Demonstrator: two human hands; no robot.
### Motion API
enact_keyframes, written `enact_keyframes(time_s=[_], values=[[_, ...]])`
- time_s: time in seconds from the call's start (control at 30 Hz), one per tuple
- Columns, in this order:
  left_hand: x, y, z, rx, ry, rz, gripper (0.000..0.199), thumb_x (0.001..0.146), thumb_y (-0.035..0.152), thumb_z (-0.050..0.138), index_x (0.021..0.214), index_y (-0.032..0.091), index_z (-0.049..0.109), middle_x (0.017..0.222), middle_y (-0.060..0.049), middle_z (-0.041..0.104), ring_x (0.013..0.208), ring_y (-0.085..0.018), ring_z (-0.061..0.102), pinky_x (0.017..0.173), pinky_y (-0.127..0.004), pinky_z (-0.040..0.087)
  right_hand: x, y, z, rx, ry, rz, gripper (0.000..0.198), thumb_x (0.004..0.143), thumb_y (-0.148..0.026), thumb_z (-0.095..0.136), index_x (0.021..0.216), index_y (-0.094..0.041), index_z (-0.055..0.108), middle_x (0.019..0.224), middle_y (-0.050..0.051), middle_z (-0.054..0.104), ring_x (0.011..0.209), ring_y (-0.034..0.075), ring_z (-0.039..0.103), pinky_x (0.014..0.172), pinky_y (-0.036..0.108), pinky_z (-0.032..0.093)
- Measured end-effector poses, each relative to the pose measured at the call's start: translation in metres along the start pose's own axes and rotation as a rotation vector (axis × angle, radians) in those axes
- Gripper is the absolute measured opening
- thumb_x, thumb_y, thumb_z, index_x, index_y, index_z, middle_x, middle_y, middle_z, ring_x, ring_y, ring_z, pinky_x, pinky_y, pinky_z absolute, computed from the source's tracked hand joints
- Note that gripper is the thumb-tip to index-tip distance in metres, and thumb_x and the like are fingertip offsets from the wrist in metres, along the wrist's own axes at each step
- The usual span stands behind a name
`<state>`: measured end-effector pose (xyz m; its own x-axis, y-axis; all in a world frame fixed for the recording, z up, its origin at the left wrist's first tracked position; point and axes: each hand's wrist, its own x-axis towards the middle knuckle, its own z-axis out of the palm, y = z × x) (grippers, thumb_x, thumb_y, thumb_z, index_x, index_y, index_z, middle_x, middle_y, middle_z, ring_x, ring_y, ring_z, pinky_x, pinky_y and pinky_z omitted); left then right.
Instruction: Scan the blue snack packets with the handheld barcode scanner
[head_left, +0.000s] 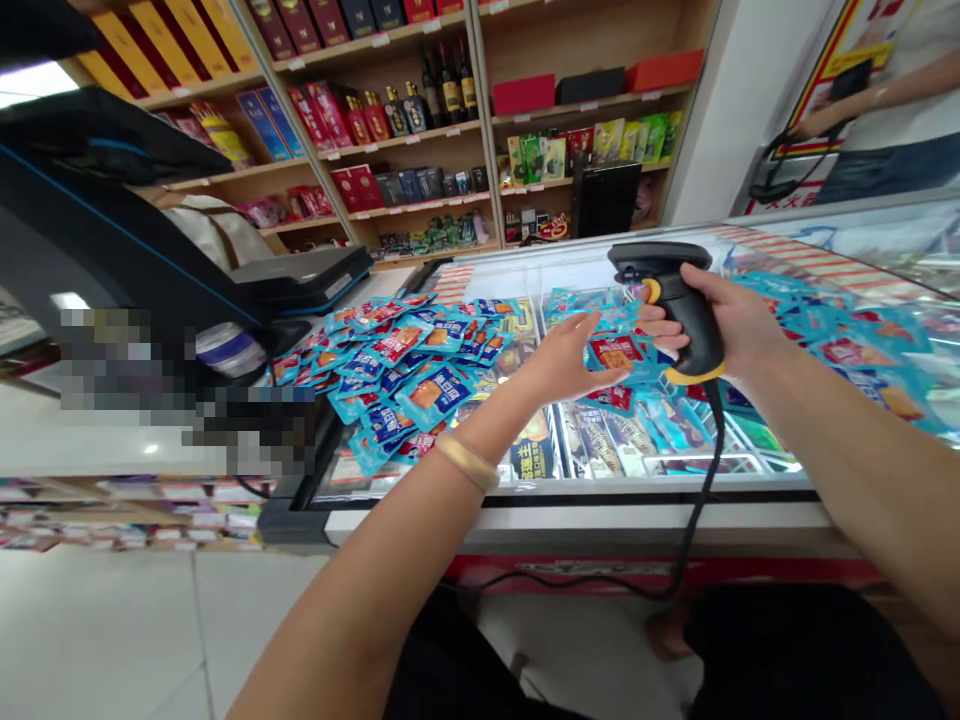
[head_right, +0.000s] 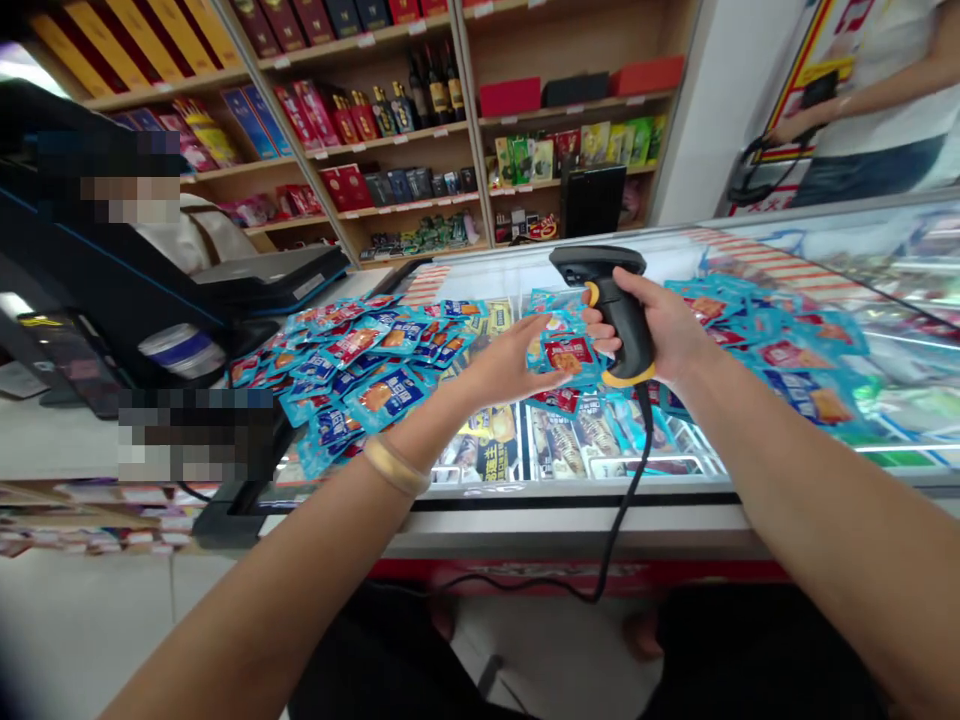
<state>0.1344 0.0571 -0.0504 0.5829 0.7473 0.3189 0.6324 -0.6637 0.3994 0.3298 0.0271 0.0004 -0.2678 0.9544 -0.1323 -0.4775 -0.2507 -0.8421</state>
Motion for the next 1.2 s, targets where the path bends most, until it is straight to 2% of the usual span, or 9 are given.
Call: enact_keyframes(time_s=[0.13,0.3,0.47,0.63,0.73,0.8,0.87,1.0,1.2], values=[[0.005,0.007,0.014,-0.012,-0.100,0.007,0.092,0.075,0.051,0.070,0.150,0.011,0.034,0.156,-0.021,0.036,0.145,-0.033,0.033,0.118,-0.046,0.031,0.004,0.003,-0.016,0.058,-0.034,-0.028,0.039,0.100,-0.040,0.033,0.087,-0.013,0.058,0.065,0.000,0.048,0.047,0.005,0.041,0.041,0.014,0.034],[0.000,0.004,0.011,-0.062,-0.088,0.017,0.066,0.082,0.037,0.062,0.143,0.015,0.048,0.145,-0.015,0.053,0.133,-0.028,0.050,0.113,-0.042,0.039,0.016,0.009,-0.026,0.037,-0.110,-0.064,0.028,0.091,-0.045,0.054,0.091,-0.017,0.055,0.067,0.000,0.049,0.047,0.007,0.041,0.039,0.016,0.038],[-0.002,-0.002,0.003,-0.139,0.018,-0.009,0.043,0.087,0.025,0.053,0.129,0.021,0.064,0.126,-0.008,0.069,0.114,-0.022,0.064,0.101,-0.037,0.048,0.016,0.008,-0.027,0.006,-0.103,-0.085,0.031,0.089,-0.050,0.057,0.089,-0.019,0.054,0.067,0.000,0.049,0.047,0.009,0.043,0.038,0.019,0.041],[0.003,-0.014,0.006,-0.364,0.287,-0.315,0.026,0.088,0.035,0.057,0.102,0.018,0.073,0.083,-0.005,0.075,0.086,-0.021,0.070,0.076,-0.031,0.055,0.013,0.006,-0.024,-0.030,-0.102,-0.094,0.033,0.090,-0.051,0.055,0.089,-0.019,0.054,0.067,0.000,0.048,0.048,0.008,0.042,0.039,0.019,0.042],[0.007,-0.021,0.004,-0.737,0.473,-0.534,0.023,0.089,0.037,0.056,0.091,0.017,0.067,0.069,-0.003,0.068,0.075,-0.019,0.070,0.071,-0.032,0.057,0.011,0.006,-0.021,-0.075,-0.123,-0.095,0.032,0.090,-0.052,0.055,0.089,-0.019,0.055,0.068,0.000,0.048,0.048,0.008,0.042,0.040,0.019,0.041],[0.008,-0.024,0.000,-1.056,0.512,-0.633,0.018,0.089,0.035,0.055,0.091,0.019,0.062,0.072,-0.003,0.068,0.075,-0.018,0.070,0.076,-0.035,0.059,0.010,0.007,-0.020,-0.089,-0.128,-0.093,0.031,0.091,-0.050,0.054,0.088,-0.020,0.056,0.068,0.000,0.048,0.048,0.008,0.042,0.040,0.020,0.040],[0.008,-0.026,-0.004,-1.256,0.502,-0.690,0.012,0.085,0.030,0.061,0.090,0.020,0.057,0.076,-0.004,0.069,0.079,-0.018,0.070,0.084,-0.037,0.059,0.009,0.009,-0.018,-0.091,-0.131,-0.083,0.029,0.092,-0.048,0.053,0.086,-0.020,0.056,0.068,0.001,0.048,0.049,0.009,0.042,0.040,0.020,0.039],[0.007,-0.029,-0.008,-1.295,0.550,-0.735,0.024,0.071,0.018,0.073,0.081,0.021,0.052,0.074,0.000,0.066,0.082,-0.016,0.069,0.091,-0.038,0.056,0.008,0.013,-0.015,-0.069,-0.123,-0.031,0.025,0.091,-0.044,0.053,0.085,-0.019,0.054,0.067,0.002,0.049,0.049,0.009,0.042,0.039,0.020,0.038],[0.007,-0.025,-0.005,-1.202,0.629,-0.690,0.015,0.063,0.016,0.067,0.073,0.018,0.056,0.068,0.004,0.065,0.067,-0.011,0.065,0.075,-0.028,0.056,0.005,0.016,-0.012,-0.065,-0.114,0.037,0.020,0.090,-0.038,0.054,0.086,-0.018,0.056,0.068,0.003,0.052,0.050,0.010,0.043,0.037,0.021,0.037]])
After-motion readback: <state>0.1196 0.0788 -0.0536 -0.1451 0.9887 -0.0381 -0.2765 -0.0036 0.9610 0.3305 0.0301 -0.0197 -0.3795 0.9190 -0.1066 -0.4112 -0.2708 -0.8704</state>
